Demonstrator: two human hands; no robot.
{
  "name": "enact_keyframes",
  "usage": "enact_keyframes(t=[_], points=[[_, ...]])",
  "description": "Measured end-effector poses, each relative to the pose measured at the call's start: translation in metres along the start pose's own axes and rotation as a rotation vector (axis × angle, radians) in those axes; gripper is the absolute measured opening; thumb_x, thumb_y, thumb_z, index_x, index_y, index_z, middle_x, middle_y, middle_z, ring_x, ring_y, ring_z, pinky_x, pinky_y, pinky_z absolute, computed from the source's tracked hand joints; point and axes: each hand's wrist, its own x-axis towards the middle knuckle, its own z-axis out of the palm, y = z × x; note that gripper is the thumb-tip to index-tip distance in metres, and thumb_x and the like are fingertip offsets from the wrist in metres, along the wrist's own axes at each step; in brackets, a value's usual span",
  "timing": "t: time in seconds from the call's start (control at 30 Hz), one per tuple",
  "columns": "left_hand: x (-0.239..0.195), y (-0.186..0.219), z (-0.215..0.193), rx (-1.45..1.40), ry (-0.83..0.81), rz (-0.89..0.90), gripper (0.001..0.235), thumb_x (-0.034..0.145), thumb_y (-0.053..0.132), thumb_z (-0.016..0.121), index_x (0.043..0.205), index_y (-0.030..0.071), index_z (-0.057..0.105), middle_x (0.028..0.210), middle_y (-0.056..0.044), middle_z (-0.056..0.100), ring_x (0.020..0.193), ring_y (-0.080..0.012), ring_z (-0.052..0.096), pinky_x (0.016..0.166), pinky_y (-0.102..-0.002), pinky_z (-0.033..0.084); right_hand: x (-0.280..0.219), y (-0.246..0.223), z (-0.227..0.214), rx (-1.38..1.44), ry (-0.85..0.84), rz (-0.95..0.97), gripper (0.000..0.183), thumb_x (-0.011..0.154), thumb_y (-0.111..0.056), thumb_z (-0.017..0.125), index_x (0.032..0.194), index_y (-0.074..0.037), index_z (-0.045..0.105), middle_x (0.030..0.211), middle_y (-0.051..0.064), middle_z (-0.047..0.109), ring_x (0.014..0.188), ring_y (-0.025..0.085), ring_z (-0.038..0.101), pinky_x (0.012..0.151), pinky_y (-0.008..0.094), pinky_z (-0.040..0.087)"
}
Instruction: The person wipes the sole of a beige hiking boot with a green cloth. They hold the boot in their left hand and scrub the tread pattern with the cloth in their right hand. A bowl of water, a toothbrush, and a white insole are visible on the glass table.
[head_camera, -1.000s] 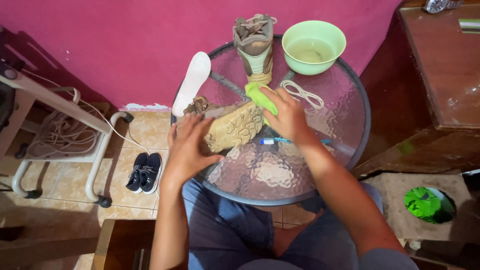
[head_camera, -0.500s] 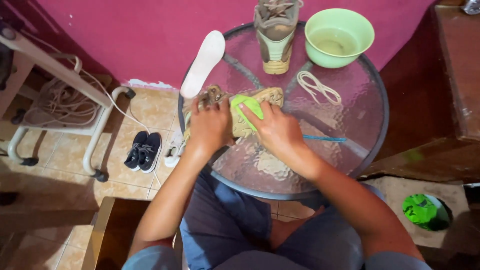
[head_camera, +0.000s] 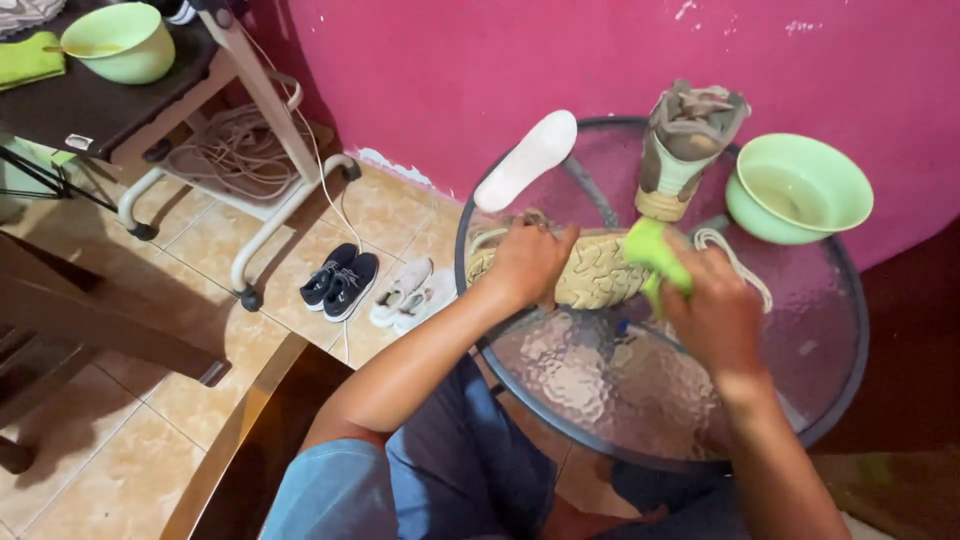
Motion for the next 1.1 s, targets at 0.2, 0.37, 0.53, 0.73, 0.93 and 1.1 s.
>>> enact_keyframes(t=[0.2, 0.37, 0.53, 0.73, 0.93, 1.1], points=[[0.032, -0.015, -0.026, -0.09, -0.351, -0.04, 0.11, 0.045, 0.048, 0.099, 0.14, 0.009, 0.058, 0.105, -0.019, 0.077, 0.103, -0.0411, 0.073, 0.086, -0.054, 0.058, 0.004, 0.012, 0.085, 0.132, 0.059, -0.077, 0.062, 0.084, -0.019, 0.068, 0.145, -0.03, 0.062, 0.1, -0.005, 0.049, 0.089, 0.012, 0.06, 0.079, 0.025, 0.053], [0.038, -0.018, -0.04, -0.033, -0.474, -0.006, 0.104, 0.047, 0.056, 0.095, 0.135, 0.012, 0.061, 0.105, -0.018, 0.076, 0.102, -0.0405, 0.073, 0.084, -0.053, 0.059, -0.003, 0.011, 0.048, 0.117, -0.445, 0.136, 0.066, 0.08, -0.039, 0.063, 0.144, -0.051, 0.053, 0.109, -0.001, 0.057, 0.082, 0.031, 0.07, 0.079, 0.041, 0.059], [0.043, -0.013, -0.061, -0.015, -0.581, -0.025, 0.106, 0.052, 0.054, 0.094, 0.14, 0.011, 0.055, 0.112, -0.019, 0.075, 0.11, -0.0396, 0.071, 0.093, -0.051, 0.057, 0.009, 0.029, 0.029, 0.29, -0.572, 0.249, 0.048, 0.079, -0.038, 0.063, 0.126, -0.039, 0.073, 0.102, 0.009, 0.069, 0.099, 0.039, 0.071, 0.087, 0.049, 0.057], [0.038, -0.008, -0.069, 0.007, -0.626, -0.079, 0.115, 0.056, 0.058, 0.09, 0.154, 0.018, 0.042, 0.123, -0.021, 0.07, 0.112, -0.0453, 0.069, 0.093, -0.056, 0.057, 0.008, 0.037, 0.059, 0.185, -0.213, 0.326, 0.056, 0.085, -0.028, 0.068, 0.141, -0.031, 0.063, 0.105, 0.009, 0.059, 0.086, 0.038, 0.07, 0.078, 0.051, 0.059], [0.043, -0.014, -0.066, -0.001, -0.623, -0.082, 0.114, 0.056, 0.061, 0.087, 0.153, 0.018, 0.045, 0.122, -0.021, 0.072, 0.111, -0.0458, 0.069, 0.092, -0.056, 0.058, 0.003, 0.024, 0.039, 0.225, -0.461, 0.186, 0.069, 0.083, -0.022, 0.061, 0.146, -0.049, 0.055, 0.102, 0.003, 0.055, 0.087, 0.033, 0.069, 0.08, 0.044, 0.06], [0.044, -0.011, -0.066, 0.001, -0.655, -0.138, 0.113, 0.056, 0.057, 0.086, 0.155, 0.021, 0.044, 0.119, -0.021, 0.073, 0.113, -0.0442, 0.069, 0.094, -0.053, 0.057, -0.003, 0.053, 0.053, 0.22, -0.494, 0.352, 0.05, 0.084, -0.035, 0.065, 0.133, -0.045, 0.068, 0.104, 0.002, 0.065, 0.095, 0.029, 0.072, 0.082, 0.041, 0.058]])
